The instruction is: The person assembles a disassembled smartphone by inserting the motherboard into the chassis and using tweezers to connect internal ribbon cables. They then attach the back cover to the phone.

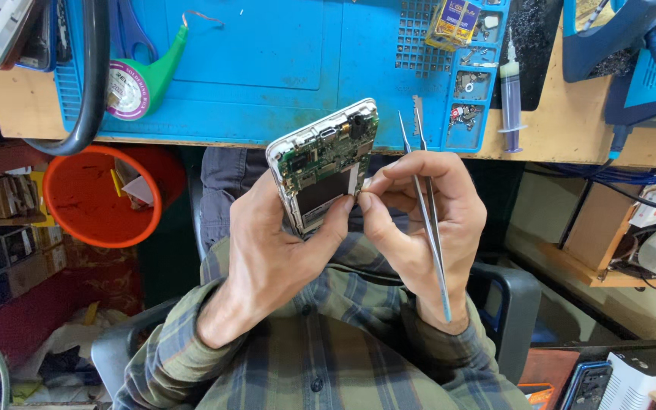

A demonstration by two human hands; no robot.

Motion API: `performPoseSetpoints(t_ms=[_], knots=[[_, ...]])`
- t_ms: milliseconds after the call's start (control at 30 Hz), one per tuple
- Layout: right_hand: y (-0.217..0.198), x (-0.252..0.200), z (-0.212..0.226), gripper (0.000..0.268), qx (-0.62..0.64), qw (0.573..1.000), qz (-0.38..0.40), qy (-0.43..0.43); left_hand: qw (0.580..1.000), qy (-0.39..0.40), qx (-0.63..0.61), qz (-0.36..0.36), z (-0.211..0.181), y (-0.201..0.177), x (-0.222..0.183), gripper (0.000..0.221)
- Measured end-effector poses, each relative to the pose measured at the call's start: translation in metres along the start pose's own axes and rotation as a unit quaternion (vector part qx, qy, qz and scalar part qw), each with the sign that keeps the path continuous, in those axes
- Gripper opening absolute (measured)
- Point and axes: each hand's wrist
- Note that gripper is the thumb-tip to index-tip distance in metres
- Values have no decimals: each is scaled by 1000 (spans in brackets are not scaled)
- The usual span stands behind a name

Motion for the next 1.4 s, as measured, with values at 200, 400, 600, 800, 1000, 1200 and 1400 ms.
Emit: performPoseSetpoints(t_ms=[200,400,600,800,1000,1200,1400], knots=[[-3,-2,0,29,55,998,-3,26,999,-35,-8,-6,-2,0,1,26],[-8,-2,-3,33,103,994,5,27,999,-20,-36,15,-2,-2,1,29],[-14,1,-5,33,181,982,45,34,998,-30,-40,33,-2,-4,0,27],[-14,-1,-4,31,173,983,41,40,998,12,-46,46,-5,-6,0,28],[-11,-3,-4,34,152,987,17,45,999,5,-18,35,-6,-2,-2,32],[-2,-8,5,29,55,998,-8,33,1000,4,16,-10,-2,6,-7,34],[5,-15,-6,21,80,996,-47,-16,982,-91,-165,-13,-1,3,-1,39]])
Point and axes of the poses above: each hand's wrist, its own x-axis towards the middle knuckle, its own y-axis out of the palm, z = x × y, and after that the axes turned 8 degrees about z, right-handed
